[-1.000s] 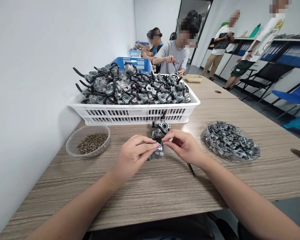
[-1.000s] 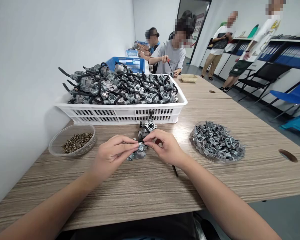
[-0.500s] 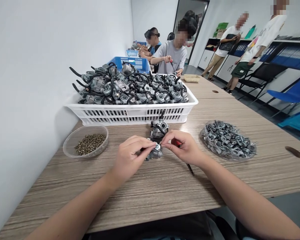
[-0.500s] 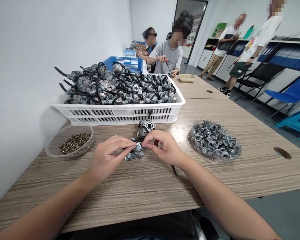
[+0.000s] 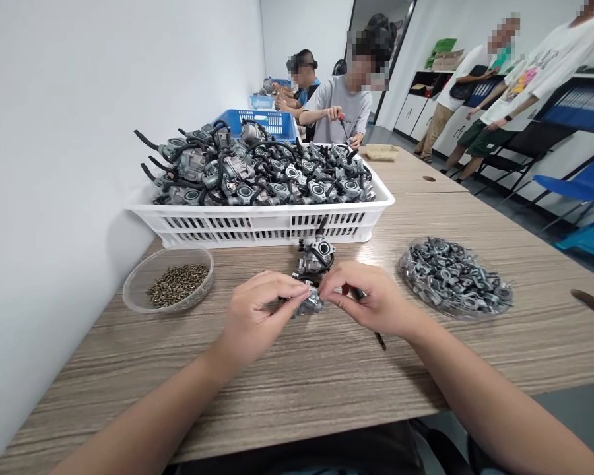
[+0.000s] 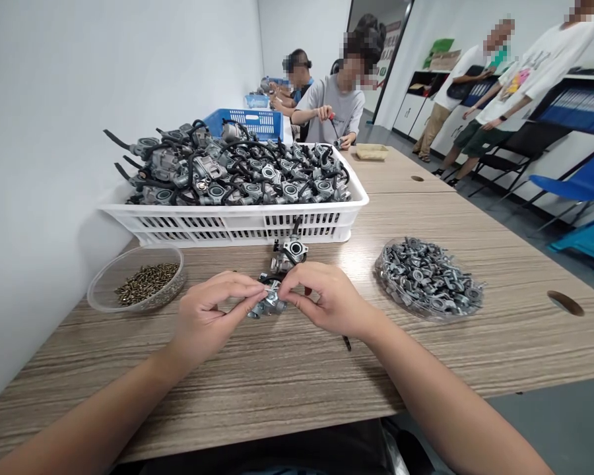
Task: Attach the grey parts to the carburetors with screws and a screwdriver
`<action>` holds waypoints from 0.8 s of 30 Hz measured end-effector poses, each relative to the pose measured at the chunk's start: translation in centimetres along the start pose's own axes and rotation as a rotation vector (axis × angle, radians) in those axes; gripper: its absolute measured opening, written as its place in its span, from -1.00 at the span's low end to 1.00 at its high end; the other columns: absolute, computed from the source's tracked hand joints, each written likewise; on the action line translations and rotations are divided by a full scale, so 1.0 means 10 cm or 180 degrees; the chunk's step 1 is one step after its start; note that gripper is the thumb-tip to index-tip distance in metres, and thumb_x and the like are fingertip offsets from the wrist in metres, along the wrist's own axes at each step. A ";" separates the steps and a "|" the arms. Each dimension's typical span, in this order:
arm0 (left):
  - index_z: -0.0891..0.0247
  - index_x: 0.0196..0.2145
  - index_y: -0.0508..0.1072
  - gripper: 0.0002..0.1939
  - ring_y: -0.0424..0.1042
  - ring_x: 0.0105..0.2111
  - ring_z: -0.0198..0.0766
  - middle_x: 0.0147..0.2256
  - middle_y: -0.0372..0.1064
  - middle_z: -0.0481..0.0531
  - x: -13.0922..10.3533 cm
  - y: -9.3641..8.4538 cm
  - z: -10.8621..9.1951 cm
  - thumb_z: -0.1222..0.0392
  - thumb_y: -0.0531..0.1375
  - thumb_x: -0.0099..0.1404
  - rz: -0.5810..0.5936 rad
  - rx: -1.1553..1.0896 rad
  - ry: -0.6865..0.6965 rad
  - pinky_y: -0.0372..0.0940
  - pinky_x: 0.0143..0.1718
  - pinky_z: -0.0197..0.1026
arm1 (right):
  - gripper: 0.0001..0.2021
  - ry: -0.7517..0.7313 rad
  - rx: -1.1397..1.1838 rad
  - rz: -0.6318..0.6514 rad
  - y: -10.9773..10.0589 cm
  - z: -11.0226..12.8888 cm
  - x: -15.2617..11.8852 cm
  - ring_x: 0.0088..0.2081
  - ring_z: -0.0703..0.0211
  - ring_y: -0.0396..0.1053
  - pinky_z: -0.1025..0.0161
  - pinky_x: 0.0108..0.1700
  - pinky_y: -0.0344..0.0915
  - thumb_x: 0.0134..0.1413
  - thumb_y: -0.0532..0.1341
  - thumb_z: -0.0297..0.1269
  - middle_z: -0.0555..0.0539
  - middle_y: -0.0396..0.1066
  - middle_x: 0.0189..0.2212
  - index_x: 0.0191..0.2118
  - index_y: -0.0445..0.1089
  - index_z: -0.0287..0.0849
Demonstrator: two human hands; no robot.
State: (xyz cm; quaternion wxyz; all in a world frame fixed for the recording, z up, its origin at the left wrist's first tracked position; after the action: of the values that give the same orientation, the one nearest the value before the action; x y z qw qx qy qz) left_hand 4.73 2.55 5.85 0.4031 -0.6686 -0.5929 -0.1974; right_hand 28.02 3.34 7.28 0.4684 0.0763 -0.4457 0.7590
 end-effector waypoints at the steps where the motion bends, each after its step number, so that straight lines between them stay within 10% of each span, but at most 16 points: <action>1: 0.18 -0.21 0.76 -0.90 0.71 -0.24 -0.22 -0.22 0.76 0.04 0.00 0.00 0.00 0.36 0.47 0.41 -0.0031 -0.0055 -0.0049 0.59 -0.15 -0.17 | -0.87 -0.0016 -0.0054 -0.0001 -0.01 0.01 0.01 -0.18 0.14 0.56 0.14 -0.15 0.51 0.47 0.34 -0.39 -0.03 0.67 -0.16 -0.02 0.59 -0.01; 13: 0.15 -0.25 0.81 -0.95 0.72 -0.23 -0.21 -0.23 0.76 0.04 -0.09 0.05 0.14 0.27 0.53 0.33 -0.0366 -0.1165 -0.1411 0.61 -0.14 -0.22 | -0.83 -0.0145 0.0474 -0.0318 0.07 -0.08 -0.03 -0.17 0.19 0.63 0.23 -0.20 0.53 0.39 0.45 -0.42 -0.02 0.71 -0.14 0.01 0.65 -0.04; 24: 0.07 0.02 0.79 -0.76 0.63 -0.26 -0.28 -0.24 0.69 0.02 0.00 -0.12 0.15 0.31 0.41 0.49 -0.0028 -0.0366 -0.0650 0.50 -0.23 -0.26 | -0.77 -0.0330 -0.0066 -0.0619 0.08 -0.02 -0.06 -0.13 0.17 0.62 0.16 -0.05 0.54 0.43 0.36 -0.53 -0.03 0.69 -0.15 0.01 0.61 -0.03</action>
State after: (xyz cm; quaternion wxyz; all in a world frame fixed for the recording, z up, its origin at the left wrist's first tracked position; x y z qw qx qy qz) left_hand 3.29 3.68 5.26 0.3007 -0.7046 -0.6215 -0.1637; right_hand 27.75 2.98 6.32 0.5168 0.1535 -0.4677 0.7004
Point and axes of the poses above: each hand's wrist, its own x-axis towards the middle knuckle, its own y-axis out of the palm, z = x × y, the point moved 3 cm from there along x, towards the middle knuckle
